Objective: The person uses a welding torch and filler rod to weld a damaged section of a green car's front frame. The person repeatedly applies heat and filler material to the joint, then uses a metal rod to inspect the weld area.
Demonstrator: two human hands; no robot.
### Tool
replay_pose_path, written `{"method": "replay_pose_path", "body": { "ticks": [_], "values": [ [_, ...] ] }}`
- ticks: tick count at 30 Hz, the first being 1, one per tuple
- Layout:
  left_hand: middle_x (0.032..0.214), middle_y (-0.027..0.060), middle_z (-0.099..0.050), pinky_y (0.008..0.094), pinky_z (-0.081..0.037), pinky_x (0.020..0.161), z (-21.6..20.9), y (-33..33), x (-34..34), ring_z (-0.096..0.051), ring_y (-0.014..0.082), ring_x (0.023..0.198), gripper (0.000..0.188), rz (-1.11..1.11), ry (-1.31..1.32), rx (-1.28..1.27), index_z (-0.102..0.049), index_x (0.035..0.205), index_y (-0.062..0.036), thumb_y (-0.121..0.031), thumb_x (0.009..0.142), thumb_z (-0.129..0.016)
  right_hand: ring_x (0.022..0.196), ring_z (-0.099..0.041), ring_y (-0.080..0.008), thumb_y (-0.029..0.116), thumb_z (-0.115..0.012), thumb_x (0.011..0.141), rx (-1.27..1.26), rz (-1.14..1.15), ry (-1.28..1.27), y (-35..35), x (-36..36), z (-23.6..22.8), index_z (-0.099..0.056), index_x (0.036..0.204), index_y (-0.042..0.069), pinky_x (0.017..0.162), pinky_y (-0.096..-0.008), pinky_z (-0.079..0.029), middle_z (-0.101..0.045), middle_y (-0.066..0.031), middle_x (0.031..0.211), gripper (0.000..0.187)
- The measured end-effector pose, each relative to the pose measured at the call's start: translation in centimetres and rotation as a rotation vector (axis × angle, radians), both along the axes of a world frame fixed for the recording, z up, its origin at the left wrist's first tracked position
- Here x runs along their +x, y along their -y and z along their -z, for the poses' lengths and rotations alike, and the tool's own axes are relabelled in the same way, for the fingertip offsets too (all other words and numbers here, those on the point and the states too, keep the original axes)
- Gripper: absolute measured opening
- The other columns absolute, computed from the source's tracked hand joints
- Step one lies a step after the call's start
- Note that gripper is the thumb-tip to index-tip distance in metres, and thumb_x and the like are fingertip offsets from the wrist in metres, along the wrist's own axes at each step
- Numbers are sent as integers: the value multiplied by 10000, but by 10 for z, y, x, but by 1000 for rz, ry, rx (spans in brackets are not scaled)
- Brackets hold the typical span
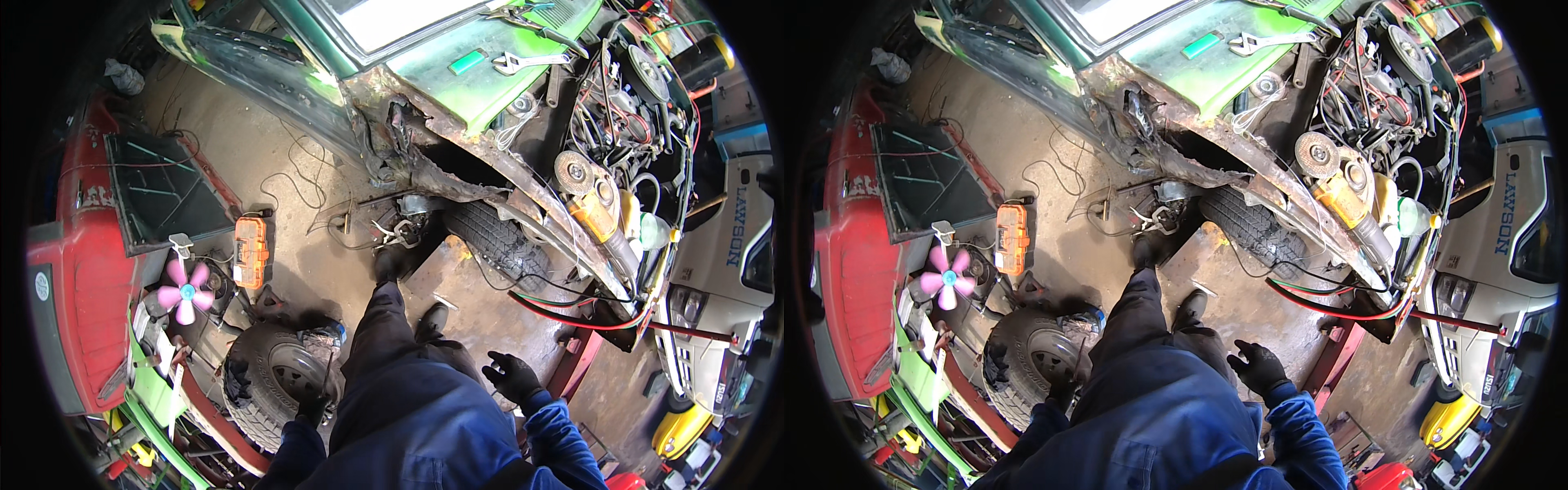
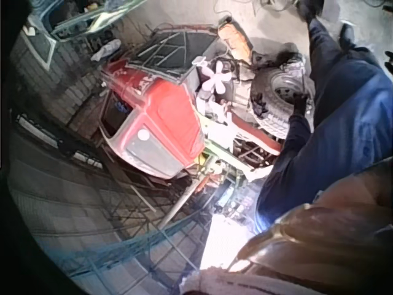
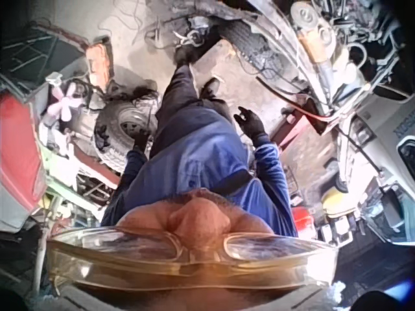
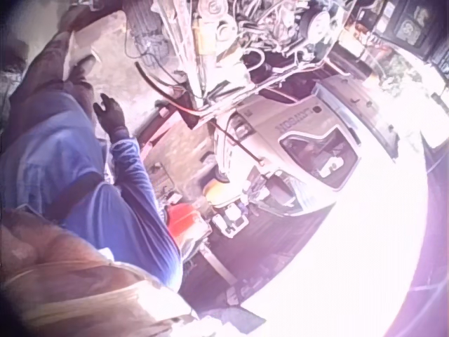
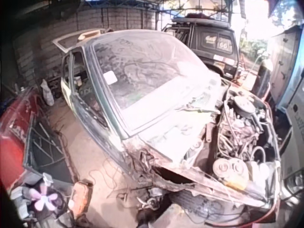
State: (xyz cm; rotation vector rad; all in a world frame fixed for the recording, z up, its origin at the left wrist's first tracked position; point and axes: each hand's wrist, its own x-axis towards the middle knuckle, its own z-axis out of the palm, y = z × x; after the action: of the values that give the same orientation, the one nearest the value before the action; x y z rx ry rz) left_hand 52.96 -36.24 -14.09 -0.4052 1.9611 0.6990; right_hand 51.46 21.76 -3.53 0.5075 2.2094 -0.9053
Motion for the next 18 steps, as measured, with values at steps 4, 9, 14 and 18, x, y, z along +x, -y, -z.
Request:
{"method": "replay_pose_path", "body": {
  "ticks": [4,9,14,18],
  "values": [
    [882,117,-744,405,-546,657,30,9,-142,-721,229,778,253,-53,3,76,-707,1023,1,-250,992,-711,1035,-736,-401,469,-718,973,-24,158,112,18,-8,-4,-677,1403,68,915,-483,-579,-764,-218,1133,589],
    [823,77,-736,331,-545,610,35,-41,-340,-680,157,699,184,-183,29,234,-737,1030,-21,-195,995,-691,976,-752,-338,412,-748,969,-93,477,180,53,-27,-7,-669,1405,37,878,-437,-589,-765,-215,1117,581],
    [869,54,-744,306,-508,567,16,-111,-456,-632,118,608,213,-20,13,235,-725,1104,-40,-225,1001,-709,963,-753,-325,397,-758,968,-113,613,205,100,-46,-3,-670,1391,12,870,-431,-592,-776,-200,1072,579],
    [853,69,-741,310,-531,575,27,-127,-469,-639,130,610,194,24,65,249,-720,1076,-24,-201,998,-702,974,-752,-331,399,-756,968,-74,588,157,119,-64,-8,-669,1392,13,875,-435,-592,-775,-203,1080,580]
  ]
}}
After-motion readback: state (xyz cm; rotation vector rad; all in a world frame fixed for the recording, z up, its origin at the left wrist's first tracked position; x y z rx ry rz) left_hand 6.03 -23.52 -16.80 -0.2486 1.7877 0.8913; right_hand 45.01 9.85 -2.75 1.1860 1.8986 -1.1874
